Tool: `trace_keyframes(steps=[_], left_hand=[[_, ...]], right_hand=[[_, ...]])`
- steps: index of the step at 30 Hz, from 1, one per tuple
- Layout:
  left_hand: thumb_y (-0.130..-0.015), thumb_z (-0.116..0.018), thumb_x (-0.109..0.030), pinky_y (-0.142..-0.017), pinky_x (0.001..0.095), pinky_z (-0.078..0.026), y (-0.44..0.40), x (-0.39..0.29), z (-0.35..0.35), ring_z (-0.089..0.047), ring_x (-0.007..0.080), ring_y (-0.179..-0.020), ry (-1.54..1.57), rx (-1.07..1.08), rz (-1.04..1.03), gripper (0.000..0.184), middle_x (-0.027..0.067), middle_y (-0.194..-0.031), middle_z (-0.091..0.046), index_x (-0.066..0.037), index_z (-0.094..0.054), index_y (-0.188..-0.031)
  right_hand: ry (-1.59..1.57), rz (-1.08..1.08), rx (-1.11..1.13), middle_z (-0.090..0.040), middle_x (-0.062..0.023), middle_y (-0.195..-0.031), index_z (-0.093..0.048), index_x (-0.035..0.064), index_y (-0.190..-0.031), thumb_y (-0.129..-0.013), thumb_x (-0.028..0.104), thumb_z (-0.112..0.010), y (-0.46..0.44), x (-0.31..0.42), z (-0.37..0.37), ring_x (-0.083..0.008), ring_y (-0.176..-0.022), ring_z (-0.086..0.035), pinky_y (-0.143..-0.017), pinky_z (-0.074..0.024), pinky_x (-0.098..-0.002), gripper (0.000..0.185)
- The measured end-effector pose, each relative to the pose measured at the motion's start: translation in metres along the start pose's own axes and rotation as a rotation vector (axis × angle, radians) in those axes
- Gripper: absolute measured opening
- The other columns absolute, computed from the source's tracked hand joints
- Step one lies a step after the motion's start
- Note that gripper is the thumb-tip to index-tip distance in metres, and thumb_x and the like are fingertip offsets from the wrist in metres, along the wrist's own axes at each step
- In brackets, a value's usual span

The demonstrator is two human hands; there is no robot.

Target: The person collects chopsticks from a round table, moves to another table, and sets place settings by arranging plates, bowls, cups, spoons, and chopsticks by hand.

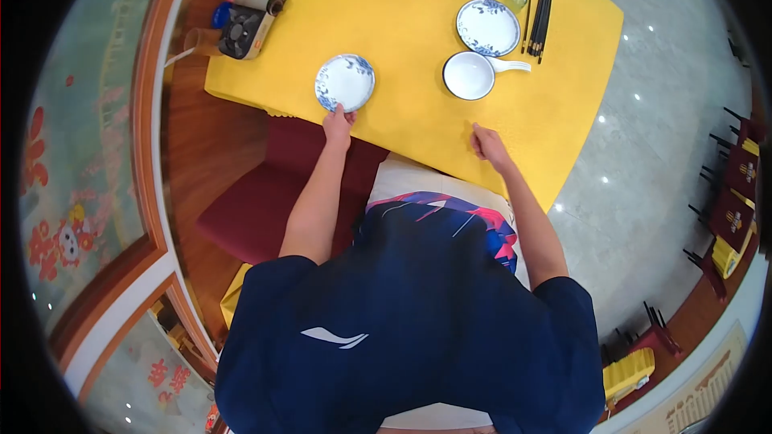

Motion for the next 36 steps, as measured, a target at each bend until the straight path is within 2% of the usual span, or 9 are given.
trace_keyframes(steps=[5, 12, 16, 18, 20, 23, 26, 30, 36], left_hand=[[-0.100, -0.048, -0.018, -0.066, 0.0285, -0.054, -0.055, -0.015, 0.014, -0.061, 0.0164, -0.070, -0.014, 0.073, -0.012, 0.023, 0.0090, -0.084, -0.062, 0.004, -0.055, -0.100], [-0.101, -0.047, -0.025, -0.073, 0.0287, -0.056, -0.083, -0.046, -0.009, -0.066, 0.0194, -0.080, -0.103, 0.187, -0.007, 0.034, 0.0130, -0.094, -0.065, 0.008, -0.054, -0.109], [-0.100, -0.048, -0.034, -0.057, 0.0286, -0.057, -0.097, -0.068, -0.008, -0.067, 0.0206, -0.062, -0.331, 0.130, -0.030, 0.047, 0.0173, -0.079, -0.068, 0.012, -0.058, -0.095], [-0.098, -0.050, -0.042, -0.051, 0.0285, -0.055, -0.096, -0.068, 0.000, -0.064, 0.0188, -0.054, -0.653, 0.115, 0.022, 0.054, 0.0164, -0.069, -0.066, 0.011, -0.059, -0.088], [-0.098, -0.043, -0.050, -0.044, 0.0294, -0.052, -0.080, -0.071, -0.001, -0.062, 0.0179, -0.047, -0.684, 0.098, 0.012, 0.065, 0.0160, -0.060, -0.063, 0.010, -0.061, -0.078], [-0.098, -0.034, -0.057, -0.040, 0.0275, -0.047, -0.056, -0.043, 0.006, -0.057, 0.0158, -0.043, -0.723, 0.094, 0.219, 0.072, 0.0144, -0.060, -0.064, 0.006, -0.061, -0.074], [-0.099, -0.028, -0.058, -0.038, 0.0256, -0.038, -0.030, -0.003, -0.004, -0.050, 0.0130, -0.039, -0.664, 0.256, 0.210, 0.070, 0.0119, -0.059, -0.064, -0.002, -0.060, -0.070], [-0.100, -0.035, -0.049, -0.044, 0.0248, -0.042, 0.009, 0.029, -0.028, -0.054, 0.0116, -0.046, -0.593, 0.306, 0.220, 0.059, 0.0110, -0.066, -0.066, 0.000, -0.062, -0.082], [-0.100, -0.041, -0.043, -0.055, 0.0246, -0.047, 0.046, 0.048, -0.092, -0.059, 0.0119, -0.058, -0.418, 0.415, 0.287, 0.048, 0.0105, -0.073, -0.066, 0.000, -0.061, -0.097]], right_hand=[[0.050, -0.136, -0.125, -0.039, 0.0029, -0.055, -0.051, 0.0080, -0.071, -0.098, 0.040, -0.048, 0.029, 0.009, 0.049, -0.0080, -0.044, -0.034, -0.041, -0.0244, -0.0252, 0.042], [0.170, -0.046, -0.293, -0.042, 0.0025, -0.054, -0.055, 0.0055, -0.075, -0.097, 0.040, -0.049, 0.010, 0.078, 0.052, -0.0080, -0.043, -0.038, -0.041, -0.0279, -0.0247, 0.041], [0.319, 0.101, -0.672, -0.054, -0.0034, -0.058, -0.062, 0.0017, -0.079, -0.093, 0.045, -0.053, -0.017, 0.122, 0.104, -0.0110, -0.050, -0.051, -0.046, -0.0393, -0.0279, 0.047], [0.455, 0.148, -0.759, -0.060, -0.0077, -0.062, -0.065, 0.0004, -0.082, -0.091, 0.050, -0.053, -0.039, 0.141, 0.131, -0.0165, -0.056, -0.058, -0.055, -0.0460, -0.0311, 0.051], [0.706, 0.196, -0.738, -0.059, -0.0049, -0.062, -0.066, 0.0001, -0.087, -0.089, 0.057, -0.054, -0.070, 0.167, 0.142, -0.0147, -0.048, -0.054, -0.043, -0.0419, -0.0281, 0.058], [0.999, 0.205, -0.758, -0.062, -0.0071, -0.065, -0.068, 0.0018, -0.086, -0.086, 0.061, -0.054, -0.118, 0.179, 0.161, -0.0179, -0.051, -0.058, -0.045, -0.0450, -0.0307, 0.061], [0.915, -0.096, -0.541, -0.062, -0.0071, -0.063, -0.069, 0.0022, -0.079, -0.085, 0.061, -0.055, -0.134, 0.167, 0.150, -0.0184, -0.050, -0.058, -0.045, -0.0455, -0.0323, 0.061], [0.906, -0.019, -0.600, -0.058, -0.0054, -0.058, -0.067, -0.0001, -0.074, -0.084, 0.054, -0.063, -0.136, 0.172, 0.150, -0.0176, -0.046, -0.055, -0.043, -0.0437, -0.0318, 0.055], [0.461, 0.054, -0.567, -0.057, -0.0030, -0.060, -0.064, -0.0007, -0.074, -0.089, 0.030, -0.065, -0.109, 0.175, 0.138, -0.0086, -0.044, -0.045, -0.040, -0.0326, -0.0246, 0.034]])
Point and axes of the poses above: each hand's wrist, its own y-axis away from the middle knuckle, its own z-axis out of the back of the hand, x = y × z, the point moved 10 cm from there along -y, towards the middle knuckle
